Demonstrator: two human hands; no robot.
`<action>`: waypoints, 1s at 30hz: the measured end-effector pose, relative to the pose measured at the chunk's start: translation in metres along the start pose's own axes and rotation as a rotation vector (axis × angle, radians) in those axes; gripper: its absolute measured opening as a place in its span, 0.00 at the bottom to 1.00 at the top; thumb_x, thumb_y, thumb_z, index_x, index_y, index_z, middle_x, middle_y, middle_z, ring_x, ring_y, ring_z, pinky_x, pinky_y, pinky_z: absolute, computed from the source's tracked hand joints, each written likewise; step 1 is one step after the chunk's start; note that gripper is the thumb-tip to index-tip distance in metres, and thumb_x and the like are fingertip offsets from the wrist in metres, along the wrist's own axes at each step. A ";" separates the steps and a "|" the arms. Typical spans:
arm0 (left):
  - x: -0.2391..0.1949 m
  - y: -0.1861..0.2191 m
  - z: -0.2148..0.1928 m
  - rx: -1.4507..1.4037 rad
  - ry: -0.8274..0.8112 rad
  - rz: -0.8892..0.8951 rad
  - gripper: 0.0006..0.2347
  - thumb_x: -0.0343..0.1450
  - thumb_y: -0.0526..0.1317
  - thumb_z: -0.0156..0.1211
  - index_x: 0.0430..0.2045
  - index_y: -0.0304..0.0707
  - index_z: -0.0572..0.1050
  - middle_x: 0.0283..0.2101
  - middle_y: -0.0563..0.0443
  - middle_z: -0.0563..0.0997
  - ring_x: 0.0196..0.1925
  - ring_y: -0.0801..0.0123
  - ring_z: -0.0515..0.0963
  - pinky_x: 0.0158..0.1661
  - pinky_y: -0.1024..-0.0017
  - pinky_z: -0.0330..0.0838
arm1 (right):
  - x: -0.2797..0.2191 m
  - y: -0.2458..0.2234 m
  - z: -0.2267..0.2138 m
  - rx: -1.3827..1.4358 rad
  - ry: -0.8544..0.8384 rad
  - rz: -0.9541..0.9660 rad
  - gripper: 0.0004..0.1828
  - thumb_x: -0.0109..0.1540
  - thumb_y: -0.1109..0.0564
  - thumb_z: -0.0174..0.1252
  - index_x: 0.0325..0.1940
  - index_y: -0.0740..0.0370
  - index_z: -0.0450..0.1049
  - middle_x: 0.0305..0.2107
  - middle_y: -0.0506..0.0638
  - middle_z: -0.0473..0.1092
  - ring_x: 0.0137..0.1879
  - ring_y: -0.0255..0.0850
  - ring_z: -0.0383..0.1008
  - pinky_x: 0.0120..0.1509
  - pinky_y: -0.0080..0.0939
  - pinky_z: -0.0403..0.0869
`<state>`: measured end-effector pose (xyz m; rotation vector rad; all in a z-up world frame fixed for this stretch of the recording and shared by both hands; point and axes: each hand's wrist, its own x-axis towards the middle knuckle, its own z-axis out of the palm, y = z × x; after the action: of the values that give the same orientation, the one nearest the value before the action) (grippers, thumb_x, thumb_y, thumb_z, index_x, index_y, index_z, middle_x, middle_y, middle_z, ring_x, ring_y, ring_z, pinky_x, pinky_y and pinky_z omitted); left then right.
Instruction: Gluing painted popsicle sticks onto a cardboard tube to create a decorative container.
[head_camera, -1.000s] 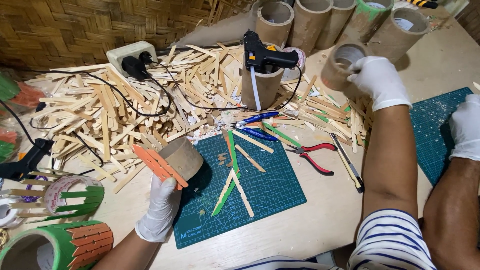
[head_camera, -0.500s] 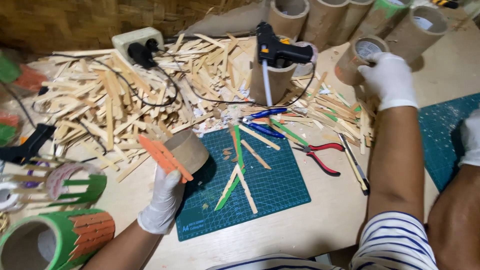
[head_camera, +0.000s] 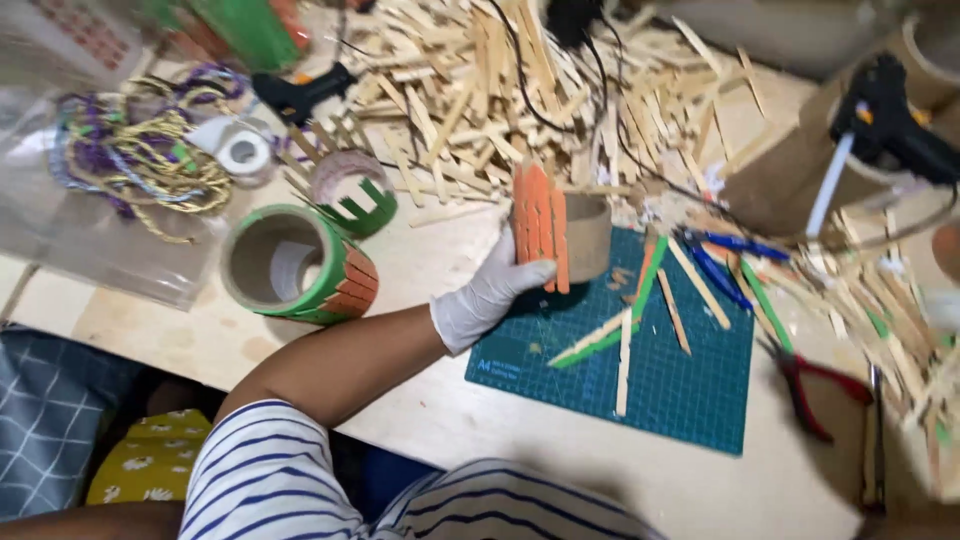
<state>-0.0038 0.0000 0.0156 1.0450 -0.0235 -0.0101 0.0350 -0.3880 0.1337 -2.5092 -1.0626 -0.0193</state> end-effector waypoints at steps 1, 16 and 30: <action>-0.001 0.001 0.000 -0.007 -0.016 -0.027 0.32 0.63 0.40 0.73 0.63 0.39 0.64 0.55 0.43 0.76 0.55 0.62 0.75 0.59 0.55 0.68 | -0.002 -0.014 0.005 0.015 -0.018 -0.008 0.21 0.57 0.48 0.62 0.55 0.47 0.80 0.54 0.49 0.77 0.58 0.55 0.78 0.52 0.57 0.76; 0.004 0.018 0.013 -0.051 -0.175 0.079 0.08 0.66 0.37 0.66 0.28 0.40 0.71 0.24 0.47 0.78 0.30 0.66 0.79 0.38 0.72 0.74 | 0.022 -0.098 0.157 -0.139 -0.019 0.017 0.15 0.61 0.59 0.62 0.52 0.51 0.80 0.54 0.49 0.75 0.60 0.53 0.74 0.53 0.49 0.76; 0.015 -0.019 -0.012 -0.073 -0.087 -0.006 0.37 0.61 0.42 0.72 0.65 0.36 0.59 0.48 0.43 0.80 0.44 0.62 0.81 0.48 0.63 0.80 | 0.033 -0.054 0.130 0.261 0.018 0.057 0.20 0.60 0.75 0.53 0.51 0.62 0.80 0.55 0.60 0.74 0.61 0.63 0.73 0.62 0.58 0.74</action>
<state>0.0120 0.0011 -0.0064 0.9711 -0.0979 -0.0611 0.0024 -0.2828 0.0404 -2.2977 -0.9216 0.1057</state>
